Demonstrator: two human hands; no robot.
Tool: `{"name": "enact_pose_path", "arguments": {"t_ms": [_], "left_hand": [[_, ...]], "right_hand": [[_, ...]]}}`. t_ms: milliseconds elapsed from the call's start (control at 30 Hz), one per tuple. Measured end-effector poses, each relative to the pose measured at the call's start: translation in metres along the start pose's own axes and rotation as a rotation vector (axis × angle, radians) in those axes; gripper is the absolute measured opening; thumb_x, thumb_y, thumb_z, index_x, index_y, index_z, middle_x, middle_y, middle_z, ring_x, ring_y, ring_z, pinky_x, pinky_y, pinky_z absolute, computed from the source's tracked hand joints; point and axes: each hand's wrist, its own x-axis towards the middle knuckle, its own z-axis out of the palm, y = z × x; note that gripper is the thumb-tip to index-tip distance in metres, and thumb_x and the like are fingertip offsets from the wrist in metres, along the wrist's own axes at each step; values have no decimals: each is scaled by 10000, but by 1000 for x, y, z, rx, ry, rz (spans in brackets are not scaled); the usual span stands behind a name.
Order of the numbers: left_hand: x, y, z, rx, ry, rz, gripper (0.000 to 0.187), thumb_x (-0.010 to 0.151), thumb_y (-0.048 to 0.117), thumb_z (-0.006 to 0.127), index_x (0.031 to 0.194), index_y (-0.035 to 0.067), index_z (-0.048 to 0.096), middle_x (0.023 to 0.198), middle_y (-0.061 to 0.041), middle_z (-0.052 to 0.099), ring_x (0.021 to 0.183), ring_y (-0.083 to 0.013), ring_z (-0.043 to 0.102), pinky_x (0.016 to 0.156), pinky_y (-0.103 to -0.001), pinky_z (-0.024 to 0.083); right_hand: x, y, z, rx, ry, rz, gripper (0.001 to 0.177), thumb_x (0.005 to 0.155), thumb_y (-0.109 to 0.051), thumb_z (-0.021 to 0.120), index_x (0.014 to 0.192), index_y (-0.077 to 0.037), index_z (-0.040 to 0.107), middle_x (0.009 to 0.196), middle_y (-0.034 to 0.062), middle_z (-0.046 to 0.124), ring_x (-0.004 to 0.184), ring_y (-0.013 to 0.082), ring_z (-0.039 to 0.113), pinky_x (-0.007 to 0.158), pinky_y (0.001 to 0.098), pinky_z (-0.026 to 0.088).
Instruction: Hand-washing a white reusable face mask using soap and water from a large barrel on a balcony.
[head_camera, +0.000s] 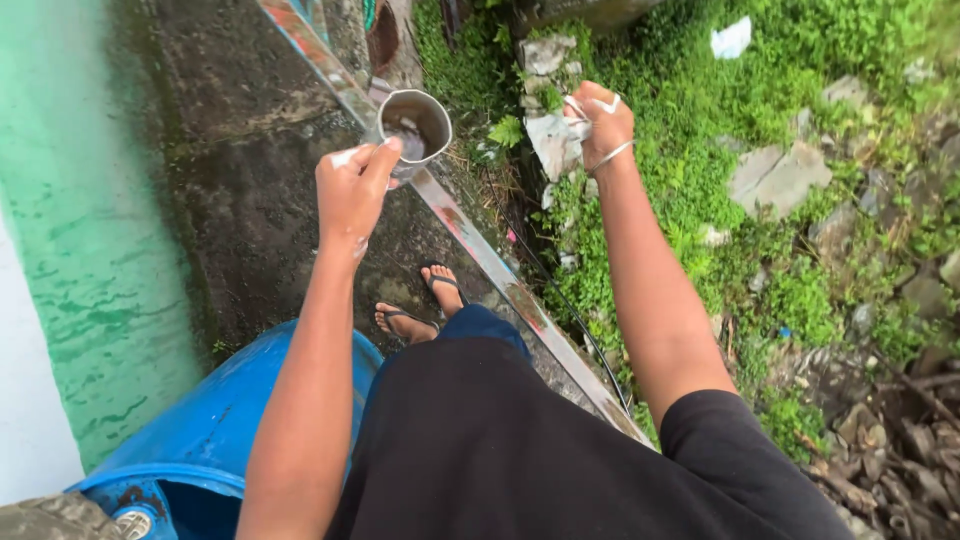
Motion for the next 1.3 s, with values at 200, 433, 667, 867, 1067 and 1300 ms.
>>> {"name": "enact_pose_path", "arguments": {"t_ms": [200,433,667,867,1067,1300], "left_hand": [[19,-31,53,-74,-175,-34,390,1010,333,696,767,29,703,648,11,614,577,-94,580,578,-298,511],[33,-9,131,-650,-382,-197,342,1000,314,663,901,-10,708,747,-33,675,583,-112,566,575,-287,515],[47,15,146,-590,-392,-167,285,967,300,612,917,31,694,755,-18,672,592,-110,583,540,-294,531],[90,-37,174,-738,-113,-371,181,981,271,550,851,145,543,706,33,500,589,-105,475,540,-312,506],[206,-218,291,-1002,-102,-532,159,944,168,585,822,128,491,714,-12,480,570,-146,437,533,-315,436],[174,-81,334,-1017,-376,-796,277,987,340,595,861,96,557,675,-32,534,545,-167,476,500,-332,419]], "right_hand": [[-43,-5,-6,181,496,54,518,992,-506,698,794,-72,494,746,70,453,466,188,446,293,281,317],[-170,-98,141,284,46,412,753,779,-732,420,1155,-117,637,1119,133,715,880,287,760,651,455,668],[-174,-85,103,514,-365,310,773,982,-719,468,1380,-65,577,1200,191,676,930,301,692,687,381,615],[-182,-97,110,320,-60,35,483,992,-522,591,1255,-120,539,1146,115,658,933,253,699,597,374,601],[-172,-110,84,-308,62,-425,379,992,-279,737,1277,-126,540,1146,140,638,959,263,667,683,344,581],[-164,-138,50,422,238,-40,655,944,-562,664,1320,-32,577,1142,199,620,877,272,643,572,325,587]]}}
